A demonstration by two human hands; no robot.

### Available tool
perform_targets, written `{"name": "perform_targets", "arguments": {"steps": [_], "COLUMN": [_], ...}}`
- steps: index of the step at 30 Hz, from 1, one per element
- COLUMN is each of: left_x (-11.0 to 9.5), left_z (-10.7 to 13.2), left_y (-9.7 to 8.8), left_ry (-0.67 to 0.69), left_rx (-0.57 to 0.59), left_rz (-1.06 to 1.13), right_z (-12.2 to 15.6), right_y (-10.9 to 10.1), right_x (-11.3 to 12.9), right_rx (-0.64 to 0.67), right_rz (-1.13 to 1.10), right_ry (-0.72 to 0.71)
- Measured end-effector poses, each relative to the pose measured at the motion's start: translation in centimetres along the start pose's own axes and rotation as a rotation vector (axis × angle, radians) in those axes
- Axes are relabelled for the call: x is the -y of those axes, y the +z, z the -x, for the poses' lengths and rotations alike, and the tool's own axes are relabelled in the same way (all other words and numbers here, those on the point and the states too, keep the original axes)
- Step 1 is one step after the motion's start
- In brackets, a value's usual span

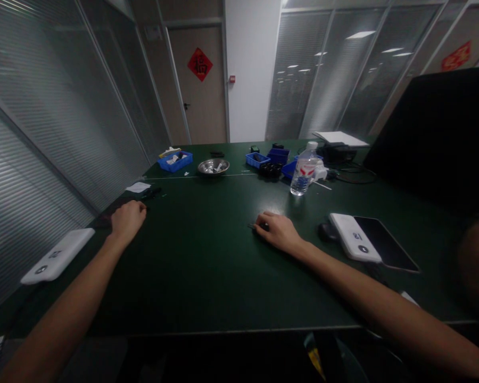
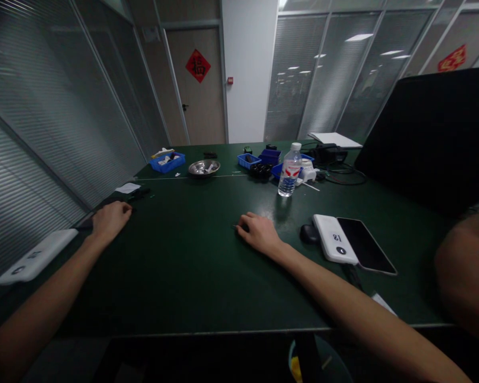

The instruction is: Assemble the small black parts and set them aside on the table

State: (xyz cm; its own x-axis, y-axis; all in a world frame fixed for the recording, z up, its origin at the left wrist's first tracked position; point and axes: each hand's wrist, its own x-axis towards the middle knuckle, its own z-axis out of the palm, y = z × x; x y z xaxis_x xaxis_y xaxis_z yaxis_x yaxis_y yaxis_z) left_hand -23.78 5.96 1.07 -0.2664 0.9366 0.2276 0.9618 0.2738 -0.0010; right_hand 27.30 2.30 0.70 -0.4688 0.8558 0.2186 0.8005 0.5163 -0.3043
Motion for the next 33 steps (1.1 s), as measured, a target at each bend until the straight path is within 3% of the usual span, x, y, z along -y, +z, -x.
{"name": "perform_targets", "arguments": {"steps": [15,24,33], "left_x": [-0.7,0.1,0.1], "left_z": [-0.1,0.5,0.4], "left_y": [-1.3,0.0,-0.5], "left_ry": [0.024,0.044,0.063], "left_rx": [0.068,-0.054,-0.031], "left_rz": [-0.001,0.032,0.012], "right_z": [0.0,0.1,0.1], "right_y": [-0.2,-0.5,-0.3], "right_x": [0.2,0.3,0.3], "right_rx": [0.001,0.021,0.013], "right_rz": [-0.002,0.001,-0.011], "right_ry": [-0.006,0.007,0.008]}}
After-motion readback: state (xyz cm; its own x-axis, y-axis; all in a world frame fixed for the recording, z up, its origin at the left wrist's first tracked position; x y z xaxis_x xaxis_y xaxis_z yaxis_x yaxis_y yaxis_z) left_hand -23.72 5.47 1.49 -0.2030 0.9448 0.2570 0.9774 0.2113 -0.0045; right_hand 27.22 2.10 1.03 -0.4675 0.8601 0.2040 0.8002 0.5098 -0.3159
